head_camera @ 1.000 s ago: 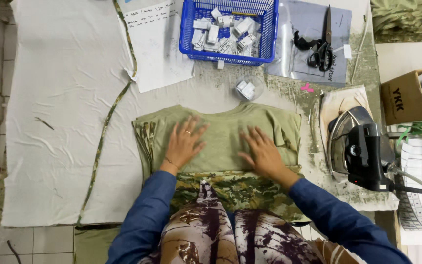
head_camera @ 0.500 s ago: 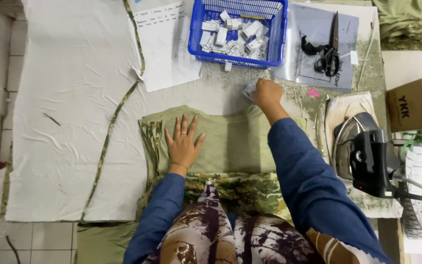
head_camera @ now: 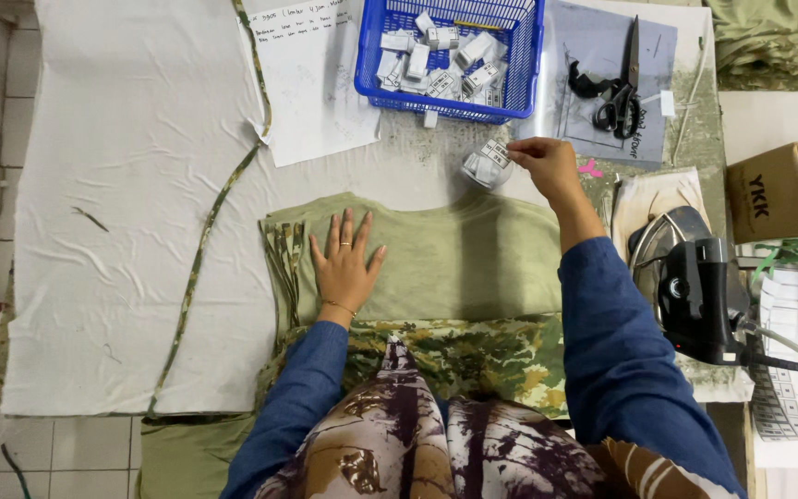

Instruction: The person places small white labels onto a green t-shirt and uses an iron to press them onto the fabric. They repeatedly pick up labels from a blue basket, position them on the shirt, and iron the area to secure them.

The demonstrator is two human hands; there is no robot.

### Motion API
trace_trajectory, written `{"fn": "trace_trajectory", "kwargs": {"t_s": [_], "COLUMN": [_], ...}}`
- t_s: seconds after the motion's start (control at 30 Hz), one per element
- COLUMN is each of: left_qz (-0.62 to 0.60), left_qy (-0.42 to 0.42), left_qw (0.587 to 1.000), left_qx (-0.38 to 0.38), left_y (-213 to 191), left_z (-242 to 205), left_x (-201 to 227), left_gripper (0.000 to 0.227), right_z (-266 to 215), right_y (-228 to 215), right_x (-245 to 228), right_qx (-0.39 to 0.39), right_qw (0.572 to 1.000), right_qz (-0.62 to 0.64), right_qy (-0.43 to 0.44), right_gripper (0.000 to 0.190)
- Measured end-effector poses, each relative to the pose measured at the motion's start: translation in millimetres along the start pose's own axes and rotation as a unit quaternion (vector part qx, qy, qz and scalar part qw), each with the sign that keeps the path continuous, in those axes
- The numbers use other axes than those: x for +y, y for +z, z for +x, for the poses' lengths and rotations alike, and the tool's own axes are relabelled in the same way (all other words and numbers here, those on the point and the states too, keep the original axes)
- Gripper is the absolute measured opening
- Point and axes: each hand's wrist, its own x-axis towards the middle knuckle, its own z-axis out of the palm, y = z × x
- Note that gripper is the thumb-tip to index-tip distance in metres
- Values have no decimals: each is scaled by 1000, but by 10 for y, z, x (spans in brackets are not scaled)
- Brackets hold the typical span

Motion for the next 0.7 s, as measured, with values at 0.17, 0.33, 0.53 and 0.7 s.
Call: {"fn": "trace_trajectory", "kwargs": {"t_s": [0.17,0.33,0.53,0.7], "left_qz": [4,-6,-311,-203], "left_qy": [0,-4,10,121], "left_qw": [1000,1000,948,970], "left_qx": [8,26,59,-62], "left_y": [-18,78,154,208], "left_z": [2,-84,-248,-230], "left_x": [8,97,574,688], "left_gripper": [59,56,31,25], "right_z": [-733,-1315,-1855,-1866], "right_y": [-61,658,1139,934], "right_x": [-567,-112,18,-179], "right_qx": [-141,-250,-59,-129], "right_qw": [987,968,931,975], "right_qz": [67,16,297,160], "right_qy": [45,7,202,81], "right_gripper": [21,18,24,61]}}
